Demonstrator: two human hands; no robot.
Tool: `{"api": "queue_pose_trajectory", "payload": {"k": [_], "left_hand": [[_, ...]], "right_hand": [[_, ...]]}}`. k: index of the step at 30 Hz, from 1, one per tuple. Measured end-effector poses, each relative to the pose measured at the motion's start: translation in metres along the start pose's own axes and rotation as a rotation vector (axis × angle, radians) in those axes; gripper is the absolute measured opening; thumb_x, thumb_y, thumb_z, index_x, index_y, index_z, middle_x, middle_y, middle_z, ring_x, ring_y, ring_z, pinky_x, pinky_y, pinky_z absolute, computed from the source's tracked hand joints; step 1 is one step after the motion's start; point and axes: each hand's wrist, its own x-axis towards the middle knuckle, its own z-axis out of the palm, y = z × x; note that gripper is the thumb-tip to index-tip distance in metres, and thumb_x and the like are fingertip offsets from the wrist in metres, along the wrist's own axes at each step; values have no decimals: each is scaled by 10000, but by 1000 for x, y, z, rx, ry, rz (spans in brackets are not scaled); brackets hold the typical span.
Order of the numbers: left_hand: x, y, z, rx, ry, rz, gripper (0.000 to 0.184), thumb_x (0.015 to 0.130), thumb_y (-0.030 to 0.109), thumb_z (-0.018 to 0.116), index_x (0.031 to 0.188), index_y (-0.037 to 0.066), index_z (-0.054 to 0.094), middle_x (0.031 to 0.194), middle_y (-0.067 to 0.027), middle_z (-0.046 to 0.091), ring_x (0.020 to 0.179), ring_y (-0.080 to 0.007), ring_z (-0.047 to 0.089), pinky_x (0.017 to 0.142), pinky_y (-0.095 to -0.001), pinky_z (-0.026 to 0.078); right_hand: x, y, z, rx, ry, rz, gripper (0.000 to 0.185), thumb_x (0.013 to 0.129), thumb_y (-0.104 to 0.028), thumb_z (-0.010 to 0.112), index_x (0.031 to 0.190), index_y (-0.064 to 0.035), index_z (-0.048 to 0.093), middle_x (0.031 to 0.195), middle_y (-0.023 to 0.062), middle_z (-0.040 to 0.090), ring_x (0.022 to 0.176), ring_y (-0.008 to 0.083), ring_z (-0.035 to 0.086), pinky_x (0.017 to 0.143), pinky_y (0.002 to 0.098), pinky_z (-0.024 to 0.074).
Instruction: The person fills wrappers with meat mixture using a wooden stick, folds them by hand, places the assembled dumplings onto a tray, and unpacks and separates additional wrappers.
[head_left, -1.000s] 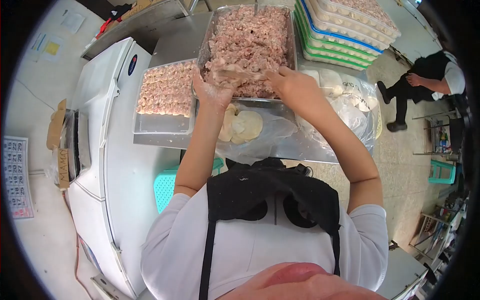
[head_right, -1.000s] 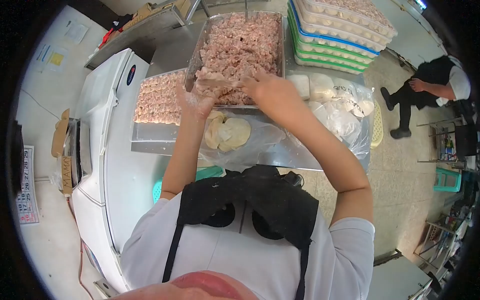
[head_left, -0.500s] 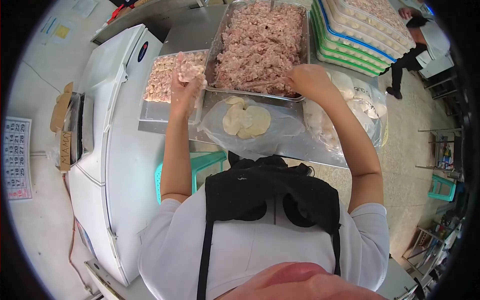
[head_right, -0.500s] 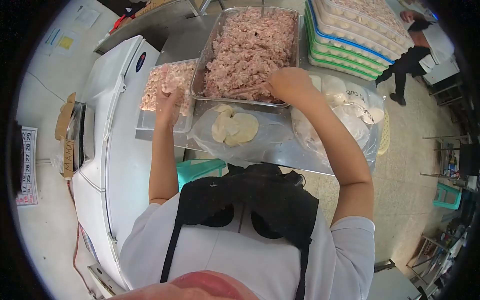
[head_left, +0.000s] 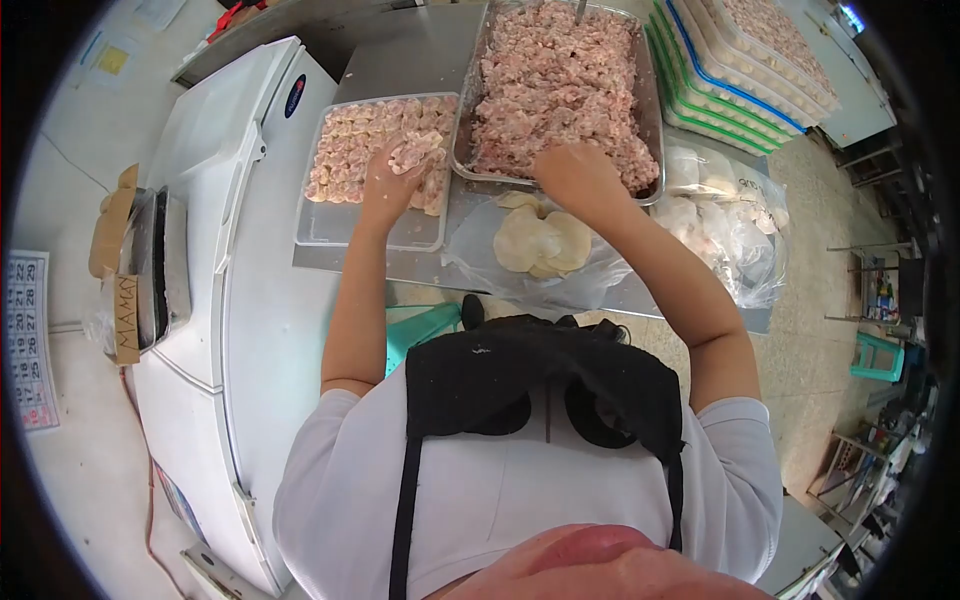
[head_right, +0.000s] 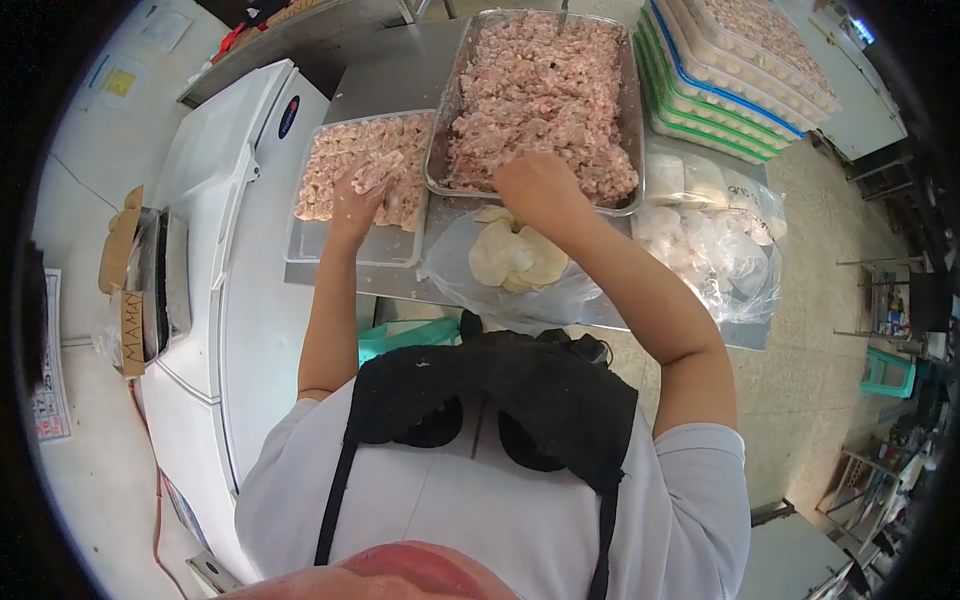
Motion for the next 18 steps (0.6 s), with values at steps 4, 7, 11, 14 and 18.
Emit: {"api": "queue_pose_trajectory", "payload": {"k": [4, 7, 11, 14, 18], "left_hand": [[4, 4, -10, -279, -116, 46, 570, 730, 182, 795, 1226, 33, 557, 1058, -120, 675, 1026, -265, 628, 894, -354, 480], [20, -1, -6, -69, 15, 429, 617, 720, 212, 808, 1252, 52, 540, 1104, -105, 660, 1026, -247, 627, 889, -337, 485], [33, 35, -17, -45, -388, 116, 746, 701, 279, 832, 1311, 42, 473, 1202, -132, 611, 1055, -226, 616, 905, -325, 486], [56, 37, -7, -90, -555, -5, 731, 697, 305, 836, 1271, 12, 490, 1160, -132, 631, 1024, -219, 628, 895, -336, 492], [59, 2, 17, -412, -564, 70, 517, 744, 236, 800, 1146, -8, 583, 1069, -94, 677, 944, -183, 646, 842, -338, 506]], "right_hand": [[-7, 16, 20, 340, -73, 237, 234, 828, -233, 569, 813, -42, 704, 777, 197, 661, 747, 355, 656, 685, 439, 515], [-7, 12, 9, 595, -68, 408, 313, 884, -340, 565, 934, -63, 702, 810, 211, 645, 794, 351, 644, 714, 451, 488], [-7, -16, -41, 713, 19, 496, 301, 893, -331, 582, 968, -64, 701, 859, 200, 651, 800, 341, 638, 719, 440, 485], [-11, -30, -26, 592, 231, 336, 264, 892, -300, 601, 968, -68, 702, 876, 182, 652, 794, 330, 629, 713, 417, 481], [-34, -8, -62, 394, 173, 302, 234, 887, -269, 617, 992, -77, 701, 871, 158, 654, 798, 318, 622, 707, 389, 480]]}}
